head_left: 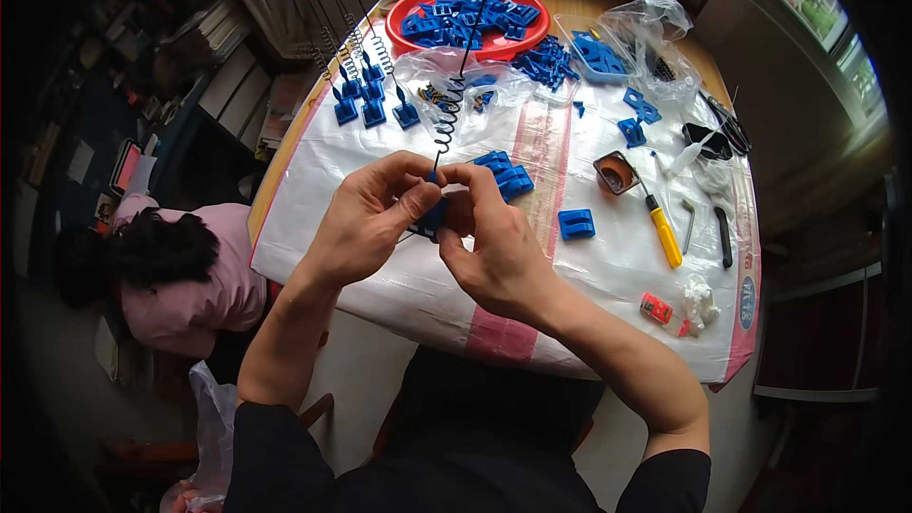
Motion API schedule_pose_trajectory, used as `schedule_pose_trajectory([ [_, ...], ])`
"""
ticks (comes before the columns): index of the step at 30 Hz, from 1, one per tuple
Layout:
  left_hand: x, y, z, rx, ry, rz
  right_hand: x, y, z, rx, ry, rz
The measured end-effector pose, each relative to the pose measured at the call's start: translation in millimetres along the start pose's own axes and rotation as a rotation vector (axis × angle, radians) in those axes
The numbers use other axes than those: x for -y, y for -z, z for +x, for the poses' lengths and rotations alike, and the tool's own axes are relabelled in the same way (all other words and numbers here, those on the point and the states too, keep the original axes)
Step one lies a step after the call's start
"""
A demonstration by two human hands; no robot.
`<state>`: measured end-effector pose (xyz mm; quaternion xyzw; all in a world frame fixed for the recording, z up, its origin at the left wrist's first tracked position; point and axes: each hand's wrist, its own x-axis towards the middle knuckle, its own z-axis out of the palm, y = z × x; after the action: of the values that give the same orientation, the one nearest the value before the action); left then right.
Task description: Manually assemble plastic and metal spring components into a larger unit, then secure with a screwdriver.
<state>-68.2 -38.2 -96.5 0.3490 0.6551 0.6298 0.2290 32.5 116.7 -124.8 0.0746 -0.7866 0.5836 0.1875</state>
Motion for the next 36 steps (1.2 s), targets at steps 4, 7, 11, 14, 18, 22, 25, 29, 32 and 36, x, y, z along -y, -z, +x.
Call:
schedule_pose_trajectory([
  [4,5,-1,0,-0.045,-0.031,0.077,0,-7,-3,-0.049,-0.049,-0.051],
  [7,5,9,4,-0.029,0.001,0.103,-4,-7,0,-0.018,-0.014,-0.064],
  [11,-11,88,3,0.103,0.050,0.338,-19,38,26,-0.007,0.250,-0.601],
  [14,-17,138,-6,0.092,0.182,0.391,-48,63,54,-0.051,0.329,-0.746],
  [18,0,173,-16,0.095,0.275,0.479,-74,63,86,-0.078,0.232,-0.844],
  [22,17,172,-18,0.082,0.378,0.491,-107,84,119,-0.079,-0.108,-0.878],
  [25,30,154,-16,0.033,0.338,0.619,-100,87,126,-0.224,-0.210,-0.919],
  [29,37,131,-9,0.069,0.230,0.760,-87,91,131,-0.139,-0.350,-0.629],
  [32,45,124,-5,0.088,0.159,0.795,-80,92,126,-0.110,-0.310,-0.569],
  [36,49,114,3,0.109,-0.010,0.906,-81,92,115,-0.141,-0.231,-0.567],
])
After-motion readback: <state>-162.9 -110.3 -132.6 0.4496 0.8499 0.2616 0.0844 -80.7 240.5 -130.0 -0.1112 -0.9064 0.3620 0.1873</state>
